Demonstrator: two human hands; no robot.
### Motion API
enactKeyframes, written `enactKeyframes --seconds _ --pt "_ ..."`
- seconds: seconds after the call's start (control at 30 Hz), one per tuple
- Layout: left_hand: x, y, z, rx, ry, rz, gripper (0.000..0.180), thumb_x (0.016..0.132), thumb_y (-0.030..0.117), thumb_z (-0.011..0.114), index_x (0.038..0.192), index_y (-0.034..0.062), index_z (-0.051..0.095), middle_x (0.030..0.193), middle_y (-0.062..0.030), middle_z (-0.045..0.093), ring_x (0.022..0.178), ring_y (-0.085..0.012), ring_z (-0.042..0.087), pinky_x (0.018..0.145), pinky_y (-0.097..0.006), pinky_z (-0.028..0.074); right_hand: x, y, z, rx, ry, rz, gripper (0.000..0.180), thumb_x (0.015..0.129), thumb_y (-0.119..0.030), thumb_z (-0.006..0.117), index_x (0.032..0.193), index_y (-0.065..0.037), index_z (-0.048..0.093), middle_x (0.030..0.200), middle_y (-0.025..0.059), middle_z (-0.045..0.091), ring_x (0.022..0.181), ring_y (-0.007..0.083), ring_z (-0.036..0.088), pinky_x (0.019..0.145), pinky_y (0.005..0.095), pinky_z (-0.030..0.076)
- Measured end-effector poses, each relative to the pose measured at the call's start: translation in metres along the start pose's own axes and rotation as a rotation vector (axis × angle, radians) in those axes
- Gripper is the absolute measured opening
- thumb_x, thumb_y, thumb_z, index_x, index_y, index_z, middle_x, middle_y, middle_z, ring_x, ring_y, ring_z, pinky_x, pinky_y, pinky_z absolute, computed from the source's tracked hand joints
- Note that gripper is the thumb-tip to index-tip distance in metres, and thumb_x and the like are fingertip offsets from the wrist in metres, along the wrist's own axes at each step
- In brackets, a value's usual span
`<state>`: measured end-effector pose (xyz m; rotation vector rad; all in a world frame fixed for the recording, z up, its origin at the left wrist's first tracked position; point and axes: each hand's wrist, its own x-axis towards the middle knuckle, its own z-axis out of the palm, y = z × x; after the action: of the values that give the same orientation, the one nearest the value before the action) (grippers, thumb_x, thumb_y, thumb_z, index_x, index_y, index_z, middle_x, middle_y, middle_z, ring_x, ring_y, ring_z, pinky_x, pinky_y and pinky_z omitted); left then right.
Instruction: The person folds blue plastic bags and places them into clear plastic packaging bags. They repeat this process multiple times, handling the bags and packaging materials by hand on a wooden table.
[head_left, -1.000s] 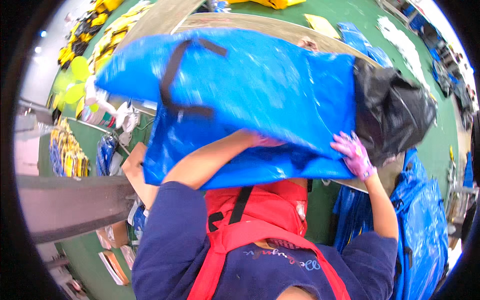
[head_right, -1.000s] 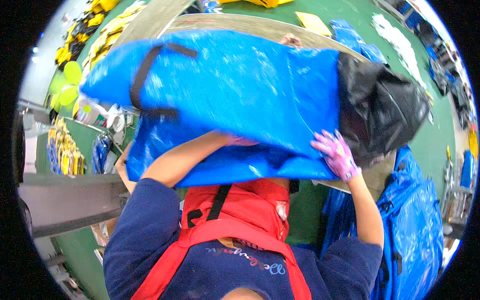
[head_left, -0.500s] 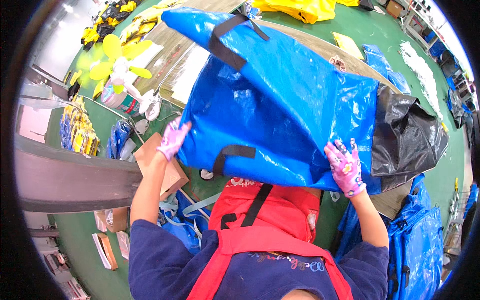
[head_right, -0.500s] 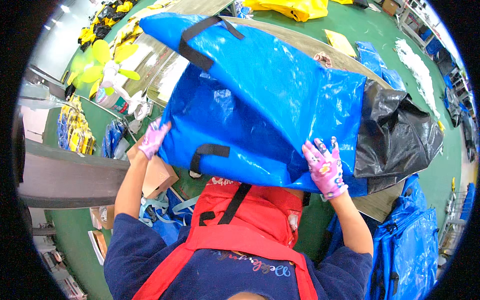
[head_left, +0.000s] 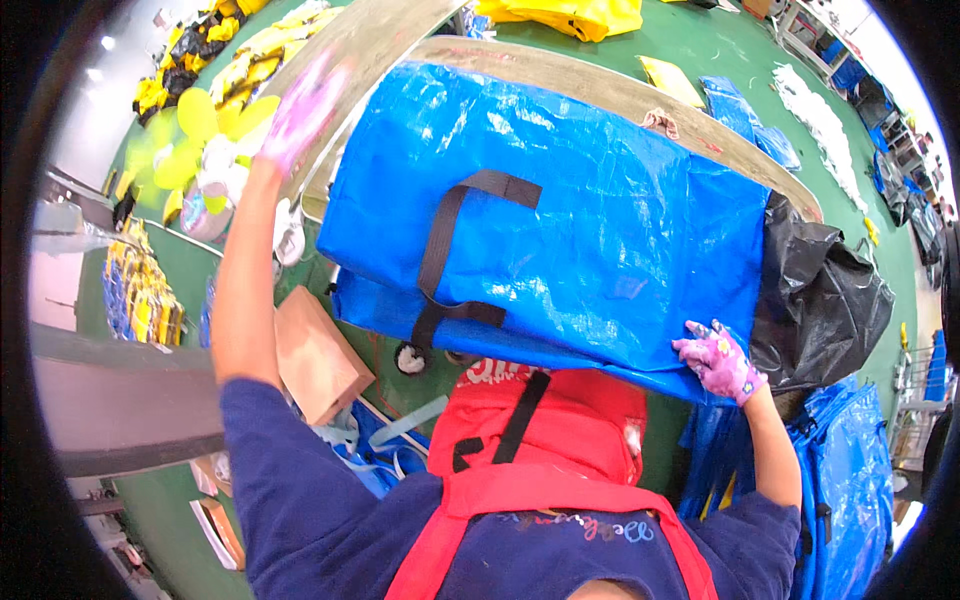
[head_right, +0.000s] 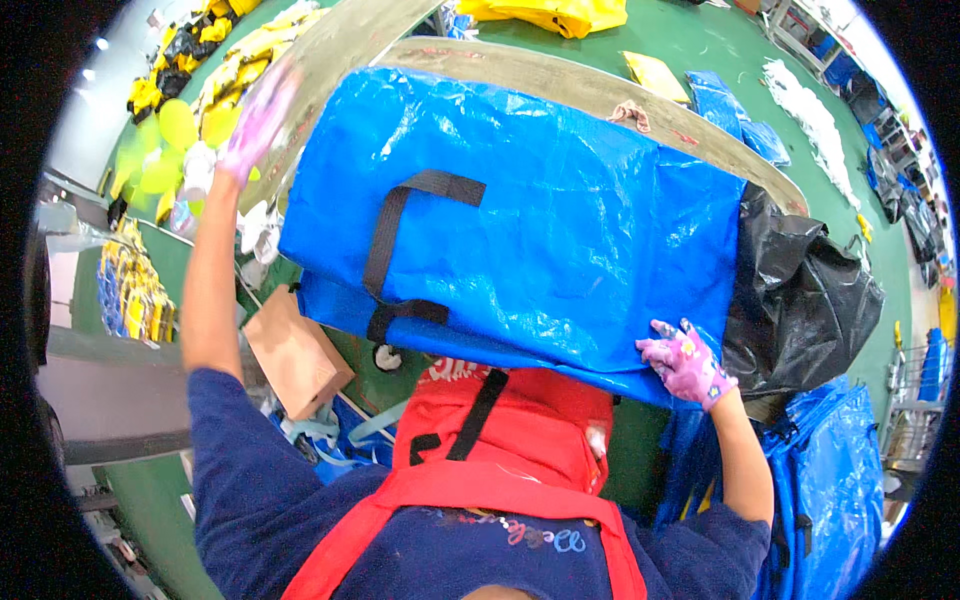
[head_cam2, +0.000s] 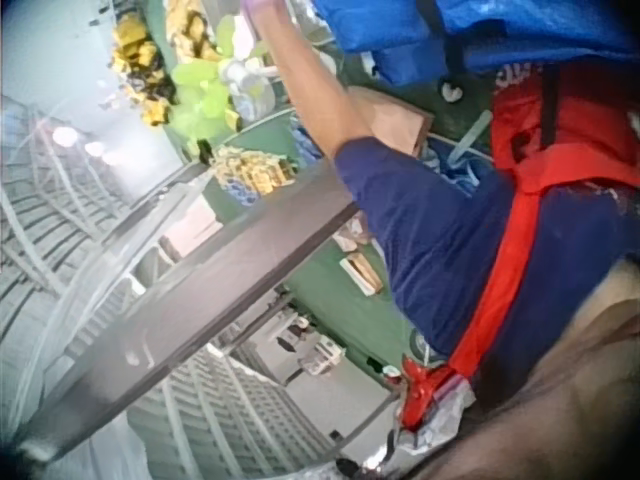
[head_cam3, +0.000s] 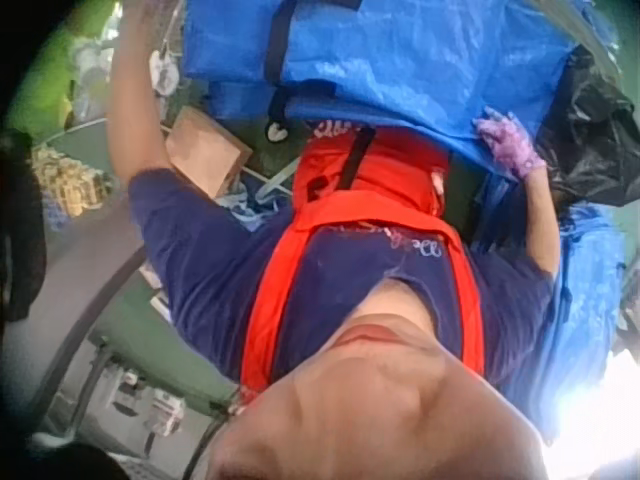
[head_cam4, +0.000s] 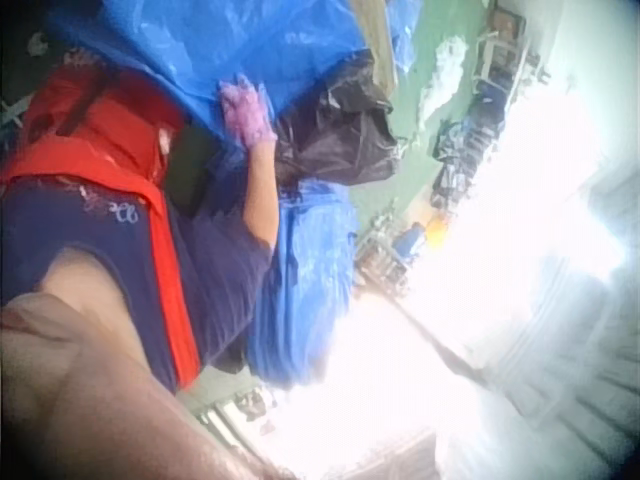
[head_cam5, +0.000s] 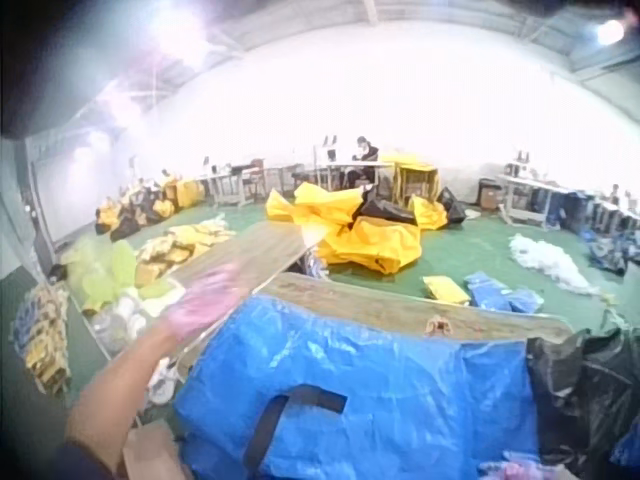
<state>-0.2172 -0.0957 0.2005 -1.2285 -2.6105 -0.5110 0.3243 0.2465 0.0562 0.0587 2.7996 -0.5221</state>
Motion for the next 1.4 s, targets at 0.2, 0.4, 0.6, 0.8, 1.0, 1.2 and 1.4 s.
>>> enactKeyframes --seconds 0.2,0.4,0.6,0.8,1.0,1.2,1.4 --pt "0.038 0.202 0.098 0.386 -0.121 0.517 0.069 0.090 0.062 0.043 0.145 0.0221 0.037 0.146 -0.0102 0.042 0.138 -0.0350 0.032 0.113 -0.058 0.014 0.031 -0.019 -0.044 -0.262 -0.550 -0.007 0.028 0.086 -0.040 0.057 0.107 -0.026 0.069 0.130 -0.0063 0.059 0.131 0.0251 0.044 0.102 0.0678 0.025" --pt "-0.075 0.179 0.195 0.230 -0.165 0.297 0.088 0.085 0.069 0.042 0.149 0.0110 0.029 0.153 -0.0097 0.029 0.143 -0.0353 0.018 0.114 -0.059 0.002 0.078 0.026 -0.070 -0.244 0.412 0.277 0.055 0.088 -0.055 0.051 0.131 -0.021 0.053 0.139 0.0096 0.048 0.135 0.0323 0.035 0.107 0.0633 0.021" --pt "-0.081 0.135 0.218 0.206 -0.113 0.103 0.081 0.087 0.065 0.041 0.139 0.0029 0.044 0.147 -0.0155 0.039 0.135 -0.0288 0.037 0.113 -0.044 0.022 0.102 0.103 0.009 -0.395 0.350 0.570 0.068 0.091 -0.058 0.043 0.150 -0.026 0.028 0.159 0.0062 0.014 0.145 0.0333 0.010 0.113 0.0600 0.004" --pt "0.028 0.036 0.065 -0.251 -0.283 -0.770 0.083 0.078 0.063 0.062 0.130 -0.0011 0.054 0.140 -0.0247 0.045 0.131 -0.0324 0.043 0.106 -0.043 0.034 0.101 0.096 0.006 -0.384 0.374 0.582 0.068 0.091 -0.058 0.044 0.149 -0.026 0.031 0.157 0.0075 0.019 0.145 0.0332 0.013 0.113 0.0594 0.006" --pt "0.068 -0.004 0.132 -0.888 -0.140 -0.431 0.069 0.080 0.047 0.070 0.127 -0.0009 0.055 0.130 -0.0187 0.055 0.122 -0.0300 0.051 0.106 -0.036 0.037 0.100 0.123 0.016 -0.391 0.571 0.730 0.068 0.091 -0.056 0.047 0.149 -0.025 0.029 0.158 0.0065 0.019 0.144 0.0376 0.014 0.114 0.0573 0.007" --pt "0.038 -0.012 0.164 -0.012 -0.008 -0.449 0.086 0.087 0.065 0.044 0.143 -0.0003 0.035 0.147 -0.0212 0.037 0.136 -0.0349 0.036 0.113 -0.040 0.026 0.114 0.106 0.004 -0.396 0.402 0.826 0.069 0.091 -0.062 0.042 0.150 -0.030 0.027 0.158 0.0047 0.017 0.144 0.0385 0.011 0.113 0.0596 0.006" --pt "-0.114 0.117 0.160 0.051 -0.332 0.495 0.070 0.082 0.052 0.061 0.140 0.0157 0.044 0.147 -0.0161 0.038 0.138 -0.0344 0.031 0.113 -0.055 0.019 0.106 0.112 0.019 -0.448 0.414 0.867 0.069 0.092 -0.063 0.038 0.151 -0.030 0.024 0.159 0.0042 0.014 0.144 0.0390 0.013 0.112 0.0599 0.005"
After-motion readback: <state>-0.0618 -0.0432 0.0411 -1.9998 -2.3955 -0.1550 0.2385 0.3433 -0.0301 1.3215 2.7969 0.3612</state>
